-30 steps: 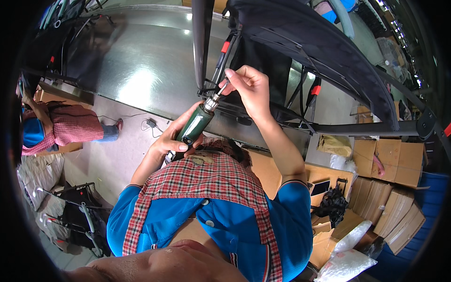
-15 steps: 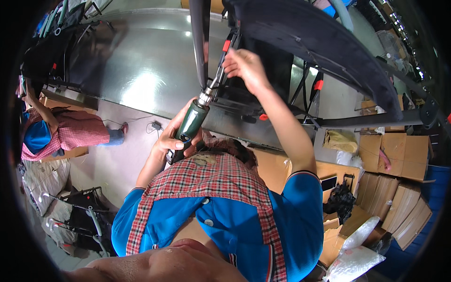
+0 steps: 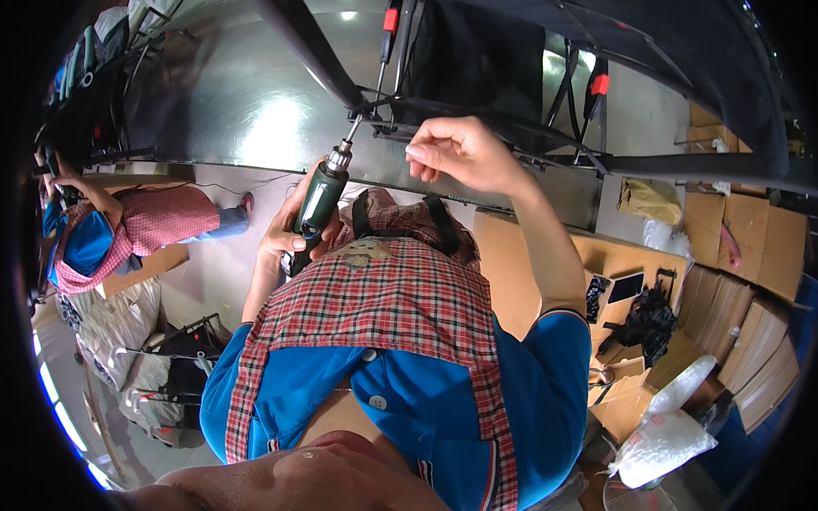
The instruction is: The person uses a corded electric screwdriver to fasten screws into the frame and fabric of a black stroller on a metal workbench. The person repeatedly picks up screws, positions the tool, and drives screws into multiple locations on the stroller while another worker performs similar tasks nearby.
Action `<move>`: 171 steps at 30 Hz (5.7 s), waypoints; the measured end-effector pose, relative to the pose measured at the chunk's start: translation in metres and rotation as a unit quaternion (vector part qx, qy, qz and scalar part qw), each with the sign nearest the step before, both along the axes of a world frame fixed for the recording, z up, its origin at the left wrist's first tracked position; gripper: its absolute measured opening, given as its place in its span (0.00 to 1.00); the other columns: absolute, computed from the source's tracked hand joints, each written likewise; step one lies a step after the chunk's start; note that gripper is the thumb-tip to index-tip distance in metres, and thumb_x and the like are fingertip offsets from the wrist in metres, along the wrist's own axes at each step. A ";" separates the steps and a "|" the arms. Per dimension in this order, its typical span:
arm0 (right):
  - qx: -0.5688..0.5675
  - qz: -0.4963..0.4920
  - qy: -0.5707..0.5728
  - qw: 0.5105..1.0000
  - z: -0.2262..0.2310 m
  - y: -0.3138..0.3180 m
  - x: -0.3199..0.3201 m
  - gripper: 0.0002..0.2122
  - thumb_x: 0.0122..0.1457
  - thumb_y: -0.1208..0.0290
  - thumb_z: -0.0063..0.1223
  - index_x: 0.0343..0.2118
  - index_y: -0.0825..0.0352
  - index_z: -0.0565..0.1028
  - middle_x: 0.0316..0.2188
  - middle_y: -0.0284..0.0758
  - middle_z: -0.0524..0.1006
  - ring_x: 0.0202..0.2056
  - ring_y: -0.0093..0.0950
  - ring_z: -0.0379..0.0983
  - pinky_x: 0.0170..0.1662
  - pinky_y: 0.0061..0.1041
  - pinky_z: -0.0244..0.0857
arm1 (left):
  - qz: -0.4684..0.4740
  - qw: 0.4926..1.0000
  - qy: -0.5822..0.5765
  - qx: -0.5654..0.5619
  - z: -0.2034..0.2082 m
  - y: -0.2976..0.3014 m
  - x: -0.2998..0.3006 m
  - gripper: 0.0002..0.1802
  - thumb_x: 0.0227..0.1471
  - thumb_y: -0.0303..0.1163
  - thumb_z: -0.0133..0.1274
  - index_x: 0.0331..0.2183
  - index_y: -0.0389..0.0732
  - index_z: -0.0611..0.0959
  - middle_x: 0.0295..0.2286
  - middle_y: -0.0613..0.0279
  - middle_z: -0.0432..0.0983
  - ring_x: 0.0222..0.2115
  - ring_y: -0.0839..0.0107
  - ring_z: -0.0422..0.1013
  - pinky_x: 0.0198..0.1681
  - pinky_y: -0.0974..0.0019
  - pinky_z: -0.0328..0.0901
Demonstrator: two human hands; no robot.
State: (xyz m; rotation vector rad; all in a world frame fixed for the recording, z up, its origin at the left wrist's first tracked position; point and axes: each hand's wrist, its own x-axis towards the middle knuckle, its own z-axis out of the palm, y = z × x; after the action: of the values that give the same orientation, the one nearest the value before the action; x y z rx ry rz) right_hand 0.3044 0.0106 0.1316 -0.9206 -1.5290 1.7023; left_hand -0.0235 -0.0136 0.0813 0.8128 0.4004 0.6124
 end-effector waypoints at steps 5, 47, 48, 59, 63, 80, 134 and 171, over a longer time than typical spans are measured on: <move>-0.027 -0.053 0.017 0.998 -0.033 -0.037 0.002 0.08 0.67 0.72 0.51 0.36 0.73 0.76 0.29 0.35 0.80 0.31 0.21 0.78 0.37 0.20 0.74 | -0.071 0.997 0.020 -0.024 -0.006 0.007 0.003 0.68 0.35 0.37 0.70 0.70 0.49 0.44 0.26 0.55 0.72 0.17 0.70 0.71 0.19 0.70 0.66; 0.229 -0.523 -0.325 0.754 -0.050 -0.301 0.222 0.06 0.56 0.79 0.63 0.33 0.69 0.75 0.28 0.34 0.81 0.33 0.22 0.80 0.38 0.22 0.72 | -0.186 0.974 0.126 -0.033 0.005 -0.150 0.184 0.61 0.38 0.42 0.63 0.69 0.47 0.49 0.26 0.53 0.71 0.16 0.70 0.70 0.19 0.71 0.66; 0.270 -0.521 -0.292 0.755 -0.036 -0.275 0.206 0.07 0.55 0.79 0.64 0.33 0.68 0.75 0.27 0.33 0.81 0.31 0.23 0.80 0.36 0.23 0.73 | -0.190 0.975 0.113 -0.010 0.012 -0.143 0.185 0.62 0.38 0.42 0.64 0.69 0.47 0.49 0.26 0.54 0.72 0.16 0.70 0.70 0.20 0.71 0.66; 0.389 -0.399 -0.160 0.815 0.016 -0.079 0.055 0.11 0.53 0.89 0.60 0.39 0.72 0.78 0.30 0.30 0.80 0.32 0.16 0.75 0.38 0.17 0.70 | -0.106 0.986 0.057 0.119 0.054 -0.055 0.118 0.63 0.43 0.29 0.69 0.70 0.57 0.46 0.28 0.63 0.73 0.23 0.77 0.71 0.24 0.72 0.69; 0.411 -0.375 -0.162 0.815 0.017 -0.042 0.017 0.12 0.51 0.89 0.61 0.39 0.72 0.79 0.29 0.31 0.80 0.31 0.18 0.76 0.37 0.18 0.70 | -0.082 0.989 0.054 0.110 0.054 -0.027 0.082 0.63 0.43 0.29 0.69 0.70 0.55 0.46 0.28 0.64 0.72 0.24 0.76 0.71 0.25 0.72 0.69; 0.500 -0.291 -0.092 0.811 0.032 0.033 -0.039 0.19 0.55 0.84 0.60 0.51 0.71 0.75 0.39 0.41 0.82 0.36 0.28 0.80 0.42 0.25 0.74 | -0.071 0.974 -0.204 -0.069 0.019 0.017 0.035 0.72 0.36 0.29 0.69 0.69 0.57 0.36 0.28 0.47 0.69 0.17 0.66 0.70 0.17 0.68 0.68; 0.450 -0.336 -0.252 0.788 -0.044 0.148 -0.021 0.08 0.64 0.70 0.52 0.38 0.69 0.79 0.40 0.42 0.79 0.45 0.43 0.74 0.50 0.37 0.68 | 0.272 0.930 0.237 0.072 0.074 0.024 0.149 0.59 0.45 0.32 0.69 0.69 0.46 0.49 0.29 0.62 0.76 0.19 0.76 0.70 0.23 0.71 0.67; 0.493 -0.400 -0.211 0.743 -0.049 0.168 -0.021 0.05 0.59 0.75 0.55 0.35 0.70 0.79 0.39 0.42 0.79 0.44 0.46 0.73 0.49 0.40 0.67 | 0.274 0.947 0.165 0.040 0.058 0.048 0.163 0.53 0.48 0.23 0.58 0.69 0.52 0.49 0.25 0.59 0.76 0.16 0.69 0.73 0.19 0.66 0.68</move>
State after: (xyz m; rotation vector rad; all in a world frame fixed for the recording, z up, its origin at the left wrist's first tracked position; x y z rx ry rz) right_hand 0.2833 0.1783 0.0830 -1.1089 -1.6163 -0.0269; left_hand 0.1396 0.0347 0.1389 0.8875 0.9326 1.0171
